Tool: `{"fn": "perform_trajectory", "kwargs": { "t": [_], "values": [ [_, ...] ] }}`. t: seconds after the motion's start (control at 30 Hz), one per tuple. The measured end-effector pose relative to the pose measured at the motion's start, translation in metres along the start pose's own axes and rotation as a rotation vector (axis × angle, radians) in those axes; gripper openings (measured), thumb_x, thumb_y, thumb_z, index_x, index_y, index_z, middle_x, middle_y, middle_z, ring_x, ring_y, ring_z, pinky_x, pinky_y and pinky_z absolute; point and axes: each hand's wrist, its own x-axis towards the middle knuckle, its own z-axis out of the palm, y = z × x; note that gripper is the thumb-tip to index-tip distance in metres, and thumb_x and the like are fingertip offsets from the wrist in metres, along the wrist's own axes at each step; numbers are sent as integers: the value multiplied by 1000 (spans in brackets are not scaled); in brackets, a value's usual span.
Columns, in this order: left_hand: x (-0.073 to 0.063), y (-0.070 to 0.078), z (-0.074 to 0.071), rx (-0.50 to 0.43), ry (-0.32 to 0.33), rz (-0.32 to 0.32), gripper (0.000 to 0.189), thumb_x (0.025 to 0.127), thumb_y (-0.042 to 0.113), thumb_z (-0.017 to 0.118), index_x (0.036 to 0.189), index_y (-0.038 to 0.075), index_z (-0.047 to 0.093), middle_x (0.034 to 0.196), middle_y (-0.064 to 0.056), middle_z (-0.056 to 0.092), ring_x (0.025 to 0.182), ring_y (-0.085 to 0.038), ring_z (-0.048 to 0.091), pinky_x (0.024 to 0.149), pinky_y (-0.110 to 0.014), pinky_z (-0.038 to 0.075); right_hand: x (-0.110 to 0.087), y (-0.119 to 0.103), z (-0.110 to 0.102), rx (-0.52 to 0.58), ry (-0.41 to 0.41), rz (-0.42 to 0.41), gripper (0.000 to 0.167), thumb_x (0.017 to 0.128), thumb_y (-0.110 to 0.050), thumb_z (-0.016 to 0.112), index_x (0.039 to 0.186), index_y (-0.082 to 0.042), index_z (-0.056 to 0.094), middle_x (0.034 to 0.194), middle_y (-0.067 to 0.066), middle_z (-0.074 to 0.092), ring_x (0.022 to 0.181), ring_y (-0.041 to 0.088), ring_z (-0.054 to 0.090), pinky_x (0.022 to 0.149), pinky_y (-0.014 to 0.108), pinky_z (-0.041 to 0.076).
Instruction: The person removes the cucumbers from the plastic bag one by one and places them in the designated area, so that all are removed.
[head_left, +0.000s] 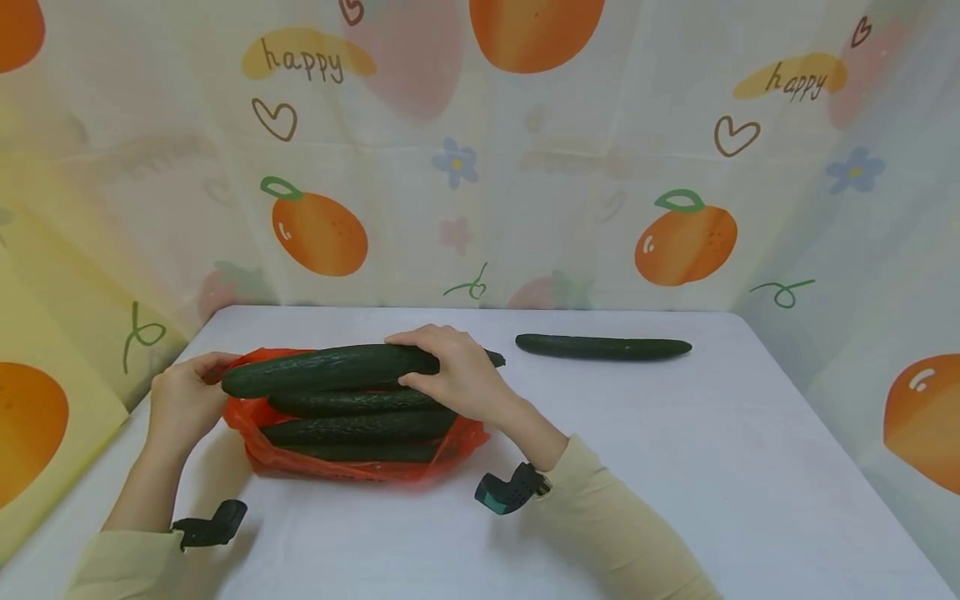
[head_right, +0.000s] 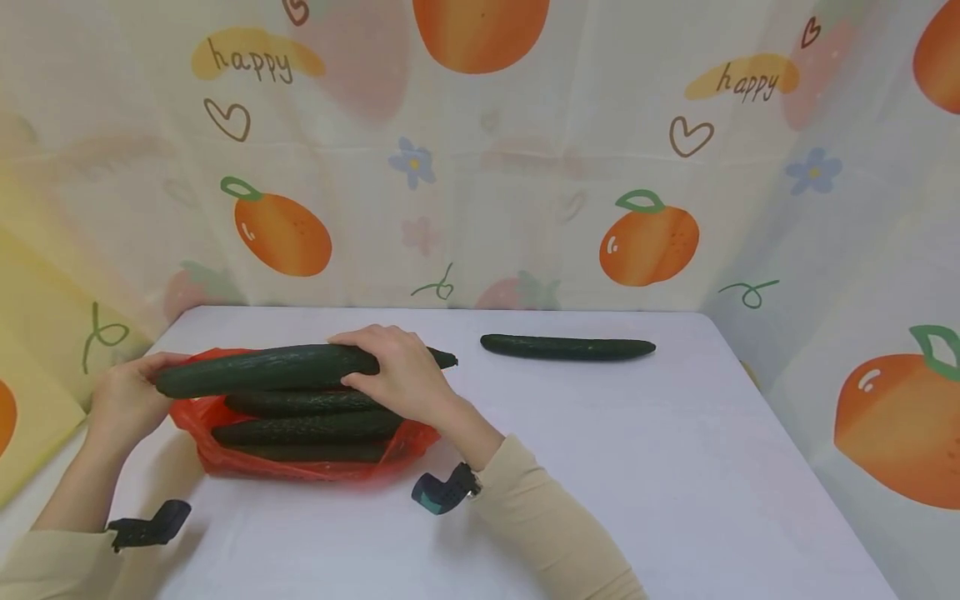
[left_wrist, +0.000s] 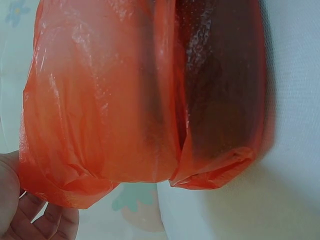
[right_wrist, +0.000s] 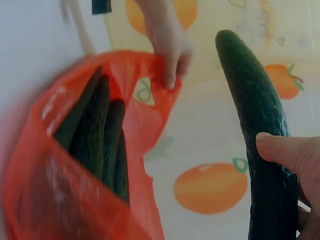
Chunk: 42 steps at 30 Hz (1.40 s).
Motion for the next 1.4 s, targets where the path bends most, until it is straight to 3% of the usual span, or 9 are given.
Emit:
{"fn": "perform_trajectory", "kwargs": {
  "t": [0.13,0.17,0.4,1.2,1.4],
  "values": [
    [0,1,0,14,4,-21,20,85,17,62,96,2,69,82,-19,69,63,-2,50,54,-19,39,-4,9,-9,-32,9,21,44,80,-18,72,122,-18,59,117,-5,62,110,11,54,95,28,41],
    [0,1,0,12,0,-24,21,86,18,62,96,1,69,83,-19,69,64,-2,50,54,-18,38,-5,11,-12,-37,11,27,44,80,-18,72,122,-18,59,117,-5,62,110,11,54,94,28,41],
    [-1,4,-1,-9,-50,-65,28,88,23,61,103,0,67,90,-22,68,82,-30,58,54,-16,39,-15,28,-28,-56,24,61,45,80,-14,71,123,-17,59,117,-3,62,110,13,55,92,31,44],
    [-1,4,-3,-25,-104,-113,33,90,26,57,108,0,64,97,-25,66,88,-33,56,53,-13,42,-59,90,-91,-134,60,219,44,81,-14,70,123,-18,58,121,-1,60,114,17,53,95,38,43],
    [-1,3,-2,-18,-97,-106,33,90,27,58,107,-1,65,96,-24,66,88,-34,57,53,-15,42,-73,103,-106,-132,68,232,45,81,-12,70,124,-12,57,122,5,60,113,22,53,94,41,43]
  ]
}}
